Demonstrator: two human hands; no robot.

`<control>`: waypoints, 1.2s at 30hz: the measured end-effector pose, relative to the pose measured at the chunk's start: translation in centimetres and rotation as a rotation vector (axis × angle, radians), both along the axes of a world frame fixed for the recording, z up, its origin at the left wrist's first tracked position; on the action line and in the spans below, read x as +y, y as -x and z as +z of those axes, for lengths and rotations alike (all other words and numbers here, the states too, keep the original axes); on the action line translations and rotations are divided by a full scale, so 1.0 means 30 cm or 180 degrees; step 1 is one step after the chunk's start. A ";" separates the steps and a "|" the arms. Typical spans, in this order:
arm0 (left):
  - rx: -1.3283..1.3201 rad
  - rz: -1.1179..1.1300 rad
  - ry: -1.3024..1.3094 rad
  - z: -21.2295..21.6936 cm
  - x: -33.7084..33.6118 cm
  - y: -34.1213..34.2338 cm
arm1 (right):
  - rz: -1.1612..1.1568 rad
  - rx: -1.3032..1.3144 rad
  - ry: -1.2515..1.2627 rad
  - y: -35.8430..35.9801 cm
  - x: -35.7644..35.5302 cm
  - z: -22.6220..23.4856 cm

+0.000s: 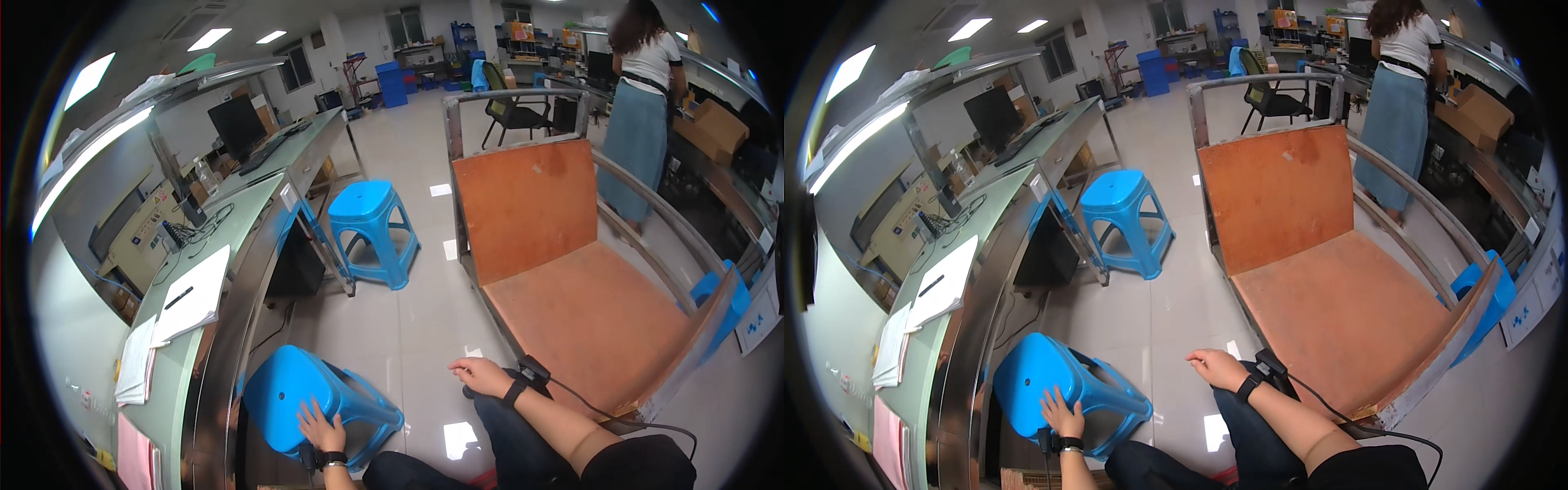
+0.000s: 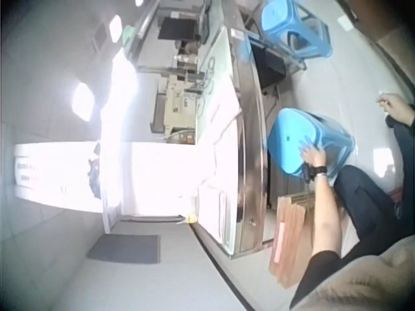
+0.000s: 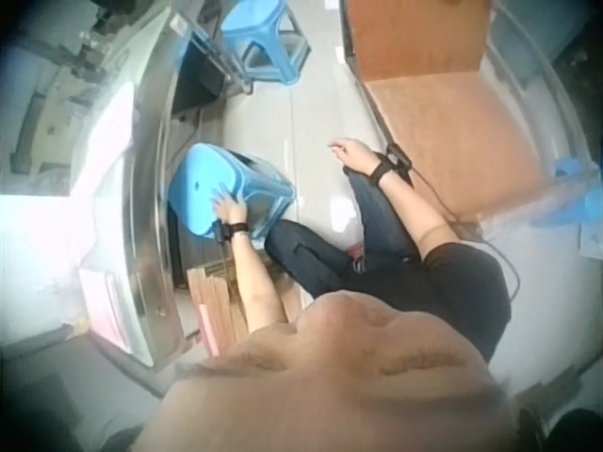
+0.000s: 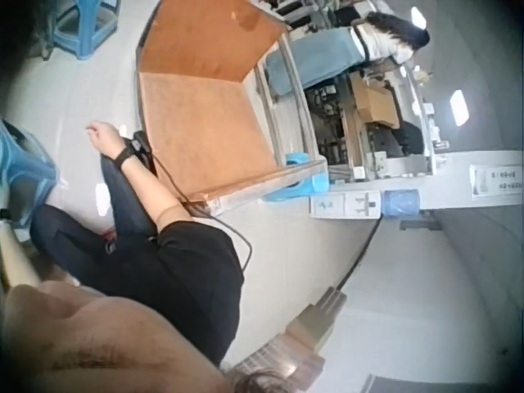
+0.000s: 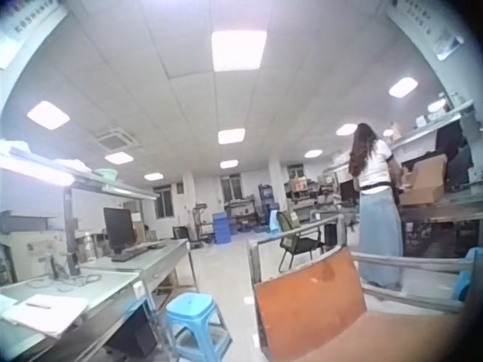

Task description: The recorder moves large patterned copper-colored sheets from a floor stack to a workbench and inspects one.

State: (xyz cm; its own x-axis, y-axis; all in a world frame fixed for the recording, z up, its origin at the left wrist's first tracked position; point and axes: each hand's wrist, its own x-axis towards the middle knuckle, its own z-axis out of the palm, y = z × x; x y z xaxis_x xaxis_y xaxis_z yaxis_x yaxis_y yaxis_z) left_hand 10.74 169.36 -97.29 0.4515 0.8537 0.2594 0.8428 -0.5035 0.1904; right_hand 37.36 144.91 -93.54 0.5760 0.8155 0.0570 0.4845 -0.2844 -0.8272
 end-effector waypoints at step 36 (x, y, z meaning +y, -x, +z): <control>0.0886 -0.0015 0.0119 0.038 0.011 -0.014 | -0.0169 0.0524 -0.0750 -0.345 0.142 0.072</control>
State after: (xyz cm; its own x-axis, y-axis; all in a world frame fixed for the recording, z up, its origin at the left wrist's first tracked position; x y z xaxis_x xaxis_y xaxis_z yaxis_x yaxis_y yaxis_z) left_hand 11.15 169.70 -96.16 0.5049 0.8582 0.0931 0.8629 -0.5044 -0.0297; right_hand 47.70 149.18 -91.38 0.6347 0.7593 0.1435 0.3278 -0.0964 -0.9398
